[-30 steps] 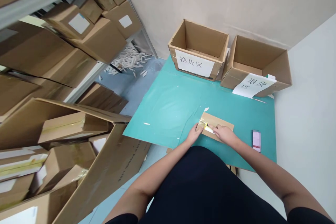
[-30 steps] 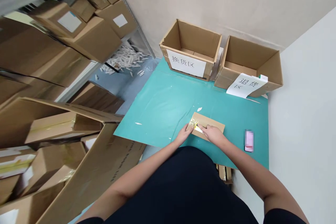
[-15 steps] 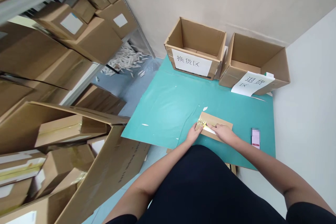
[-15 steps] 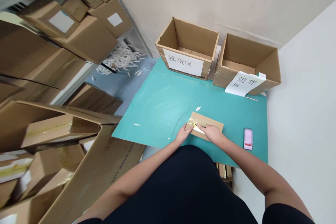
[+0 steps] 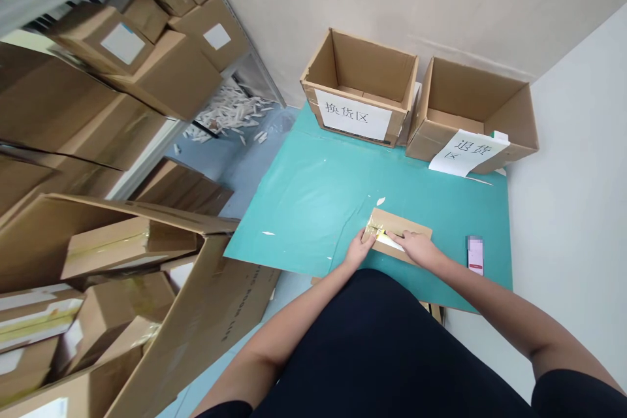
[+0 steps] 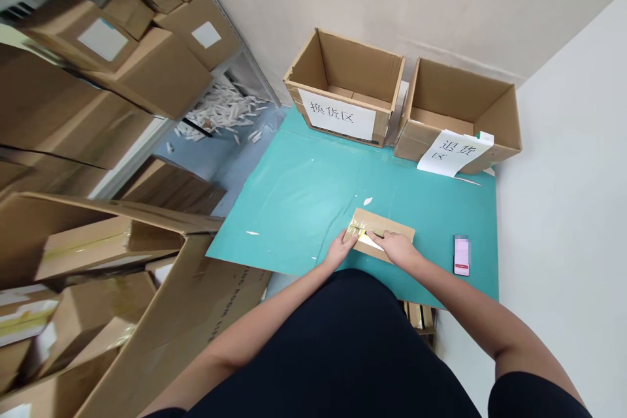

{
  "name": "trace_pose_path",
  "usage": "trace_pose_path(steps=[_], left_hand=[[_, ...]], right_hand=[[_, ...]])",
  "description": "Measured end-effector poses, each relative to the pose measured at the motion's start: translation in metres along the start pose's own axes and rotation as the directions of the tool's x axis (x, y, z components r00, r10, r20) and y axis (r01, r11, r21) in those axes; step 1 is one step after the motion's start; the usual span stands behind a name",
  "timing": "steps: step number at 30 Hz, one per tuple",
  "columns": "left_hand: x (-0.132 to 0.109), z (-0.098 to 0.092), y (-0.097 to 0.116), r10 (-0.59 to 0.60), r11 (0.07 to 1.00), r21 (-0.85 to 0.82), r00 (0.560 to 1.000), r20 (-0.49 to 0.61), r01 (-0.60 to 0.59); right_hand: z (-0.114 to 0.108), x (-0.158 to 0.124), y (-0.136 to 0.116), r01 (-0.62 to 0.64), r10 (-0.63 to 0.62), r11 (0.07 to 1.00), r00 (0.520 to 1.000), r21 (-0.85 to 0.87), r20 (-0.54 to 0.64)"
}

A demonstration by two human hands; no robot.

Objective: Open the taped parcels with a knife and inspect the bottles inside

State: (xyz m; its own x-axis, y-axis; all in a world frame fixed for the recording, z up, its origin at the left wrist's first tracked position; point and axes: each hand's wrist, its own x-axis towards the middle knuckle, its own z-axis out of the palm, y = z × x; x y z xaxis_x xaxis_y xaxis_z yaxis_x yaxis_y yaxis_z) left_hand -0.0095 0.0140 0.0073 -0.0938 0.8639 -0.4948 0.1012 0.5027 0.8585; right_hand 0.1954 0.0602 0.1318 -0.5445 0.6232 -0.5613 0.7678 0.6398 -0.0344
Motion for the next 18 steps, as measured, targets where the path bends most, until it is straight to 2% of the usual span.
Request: trace_pose_path(steps=[8,18], left_hand=[[-0.001,0.0,0.002,-0.005,1.0,0.021,1.0,-0.022,0.005],[-0.002,0.0,0.004,0.004,1.0,0.005,1.0,-0.015,-0.004]], right_hand=[[0.004,-0.008,0.009,0.006,-0.006,1.0,1.0,0.014,0.0],[0.026,-0.044,0.033,-0.058,0.059,0.998,0.998,-0.022,0.035]])
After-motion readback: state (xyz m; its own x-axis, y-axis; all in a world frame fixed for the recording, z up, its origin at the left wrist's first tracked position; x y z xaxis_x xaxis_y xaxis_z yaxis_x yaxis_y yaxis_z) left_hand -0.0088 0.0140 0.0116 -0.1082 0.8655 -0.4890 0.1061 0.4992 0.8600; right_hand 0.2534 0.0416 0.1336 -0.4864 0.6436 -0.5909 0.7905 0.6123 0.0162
